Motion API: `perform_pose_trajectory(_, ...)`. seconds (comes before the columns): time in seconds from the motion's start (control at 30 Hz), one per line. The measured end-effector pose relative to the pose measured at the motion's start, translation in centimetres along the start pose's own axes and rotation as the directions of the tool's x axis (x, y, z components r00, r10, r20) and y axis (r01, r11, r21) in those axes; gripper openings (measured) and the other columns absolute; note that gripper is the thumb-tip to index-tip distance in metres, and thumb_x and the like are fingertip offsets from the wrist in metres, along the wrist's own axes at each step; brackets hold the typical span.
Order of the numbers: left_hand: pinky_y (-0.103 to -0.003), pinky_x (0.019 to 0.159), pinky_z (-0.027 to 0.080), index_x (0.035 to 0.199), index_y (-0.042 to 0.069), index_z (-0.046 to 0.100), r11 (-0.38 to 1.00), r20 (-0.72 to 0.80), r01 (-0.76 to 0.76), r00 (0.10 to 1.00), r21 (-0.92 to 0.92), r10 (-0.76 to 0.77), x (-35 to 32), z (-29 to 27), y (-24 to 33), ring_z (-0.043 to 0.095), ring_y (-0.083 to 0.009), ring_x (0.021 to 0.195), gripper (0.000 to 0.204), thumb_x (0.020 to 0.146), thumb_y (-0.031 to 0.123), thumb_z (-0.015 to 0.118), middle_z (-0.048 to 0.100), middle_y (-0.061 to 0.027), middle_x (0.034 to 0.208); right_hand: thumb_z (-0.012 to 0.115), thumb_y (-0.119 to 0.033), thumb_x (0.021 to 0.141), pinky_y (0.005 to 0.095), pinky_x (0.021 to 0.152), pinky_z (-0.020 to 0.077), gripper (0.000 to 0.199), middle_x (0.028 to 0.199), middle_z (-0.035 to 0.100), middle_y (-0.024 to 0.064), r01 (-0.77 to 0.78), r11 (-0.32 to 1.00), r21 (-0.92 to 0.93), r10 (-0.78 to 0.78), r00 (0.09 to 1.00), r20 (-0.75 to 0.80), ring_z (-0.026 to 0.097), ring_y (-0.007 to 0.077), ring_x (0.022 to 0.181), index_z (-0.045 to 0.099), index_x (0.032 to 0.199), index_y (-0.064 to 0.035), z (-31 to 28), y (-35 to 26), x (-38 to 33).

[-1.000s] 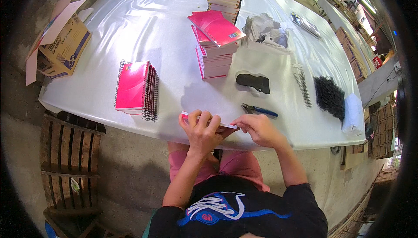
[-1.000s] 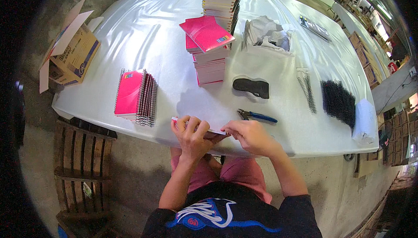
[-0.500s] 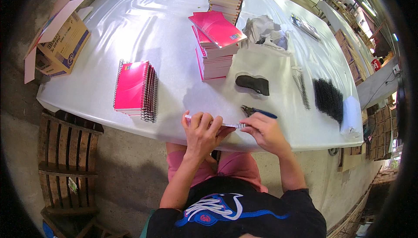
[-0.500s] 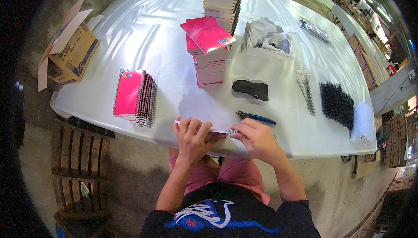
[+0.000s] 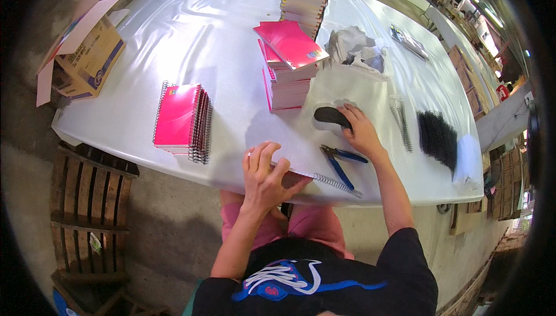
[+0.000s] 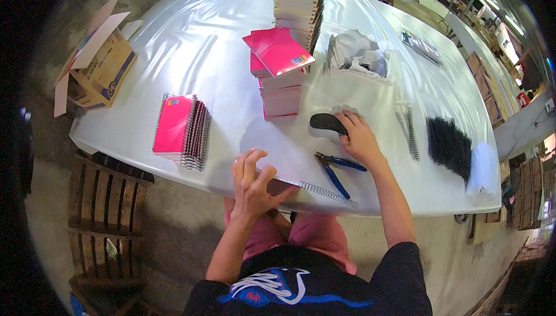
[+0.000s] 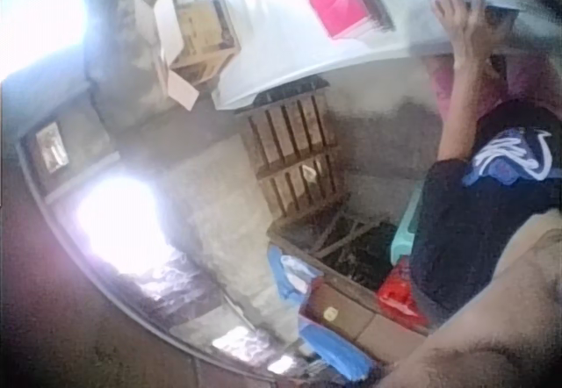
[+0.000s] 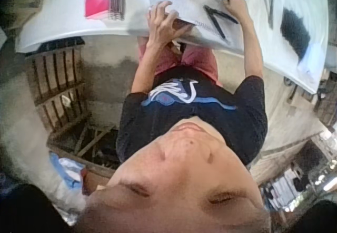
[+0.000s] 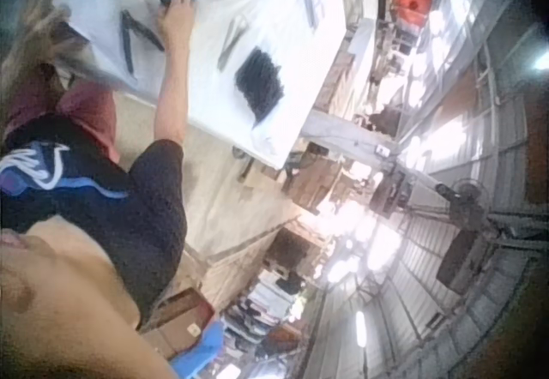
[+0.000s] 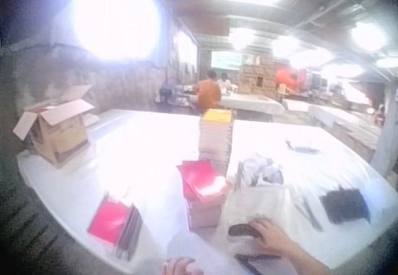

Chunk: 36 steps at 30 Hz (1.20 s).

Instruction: The person inserts a spiral binding through the holes of a notebook, trims the excess coil with a tool, and places the finished notebooks into stacks.

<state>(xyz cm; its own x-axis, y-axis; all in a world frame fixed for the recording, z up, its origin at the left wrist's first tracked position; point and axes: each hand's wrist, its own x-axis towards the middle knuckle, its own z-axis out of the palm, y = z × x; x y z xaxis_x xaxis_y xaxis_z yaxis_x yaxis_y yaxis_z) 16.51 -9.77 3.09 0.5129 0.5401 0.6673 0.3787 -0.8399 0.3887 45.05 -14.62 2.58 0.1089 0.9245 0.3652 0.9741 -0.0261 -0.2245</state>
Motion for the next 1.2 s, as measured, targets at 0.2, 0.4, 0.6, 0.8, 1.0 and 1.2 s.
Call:
perform_pose_trajectory(0.2,-0.051,0.093,0.037,0.071,0.007,0.053,0.999,-0.005,0.021,1.000,-0.027,-0.022,0.0,0.0,-0.4,0.047,-0.0384,0.114,0.050,0.058,0.047,0.080,0.053,-0.0143,0.117,0.062,-0.010,0.074,0.0331,0.082,0.0505,0.024,0.106,0.066,0.0174,-0.157,-0.110,0.981,-0.094,0.985,0.147,0.065,0.0286,0.093,0.071,0.096,-0.0076,-0.9,-5.3,-2.4)
perform_pose_trajectory(0.4,-0.052,0.096,0.035,0.070,0.006,0.055,1.000,-0.033,-0.010,0.999,-0.023,0.009,-0.2,0.5,-0.5,0.047,-0.0339,0.116,0.051,0.058,0.049,0.079,0.053,-0.0136,0.118,0.065,0.004,0.064,0.0301,0.075,0.0524,0.029,0.086,0.071,0.0080,-0.018,0.412,0.911,-0.250,0.959,0.132,0.068,0.0200,0.079,0.073,0.090,-0.0085,-2.6,-7.7,-1.6)
perform_pose_trajectory(0.6,-0.053,0.096,0.035,0.070,0.007,0.055,0.994,-0.029,0.003,1.000,-0.107,-0.006,-0.2,0.2,-0.8,0.044,-0.0373,0.119,0.049,0.053,0.043,0.083,0.051,-0.0134,0.121,0.061,0.006,0.060,0.0312,0.074,0.0523,0.030,0.085,0.070,0.0108,0.062,0.530,0.846,-0.290,0.950,0.113,0.068,0.0216,0.079,0.072,0.086,-0.0056,-3.1,-8.4,-0.8)
perform_pose_trajectory(0.8,-0.045,0.084,0.044,0.071,0.007,0.054,0.968,-0.070,0.098,0.991,-0.232,-0.117,0.1,0.0,-1.3,0.046,-0.0366,0.112,0.044,0.045,0.022,0.087,0.046,-0.0187,0.124,0.061,0.009,0.066,0.0292,0.071,0.0506,0.028,0.086,0.069,0.0095,-0.042,0.601,0.798,-0.137,0.978,0.155,0.066,0.0199,0.080,0.070,0.088,-0.0047,-2.2,-9.1,0.1)
perform_pose_trajectory(1.0,-0.037,0.069,0.045,0.073,0.007,0.054,0.928,-0.088,0.109,0.985,-0.357,-0.150,0.2,0.9,-2.5,0.048,-0.0265,0.083,0.046,0.041,0.013,0.087,0.043,-0.0165,0.117,0.062,0.010,0.065,0.0285,0.073,0.0505,0.028,0.084,0.069,0.0100,-0.082,0.515,0.853,-0.102,0.983,0.156,0.066,0.0190,0.080,0.071,0.088,-0.0042,-1.5,-9.5,0.9)
perform_pose_trajectory(1.2,-0.036,0.067,0.043,0.083,0.007,0.046,0.873,-0.132,0.126,0.969,-0.472,-0.211,0.3,1.3,-2.6,0.048,-0.0254,0.084,0.049,0.047,0.002,0.080,0.042,-0.0120,0.103,0.063,0.010,0.063,0.0286,0.072,0.0509,0.029,0.083,0.070,0.0123,-0.164,0.767,0.620,0.039,0.977,0.210,0.067,0.0199,0.078,0.071,0.088,-0.0034,-0.1,-9.6,2.2)
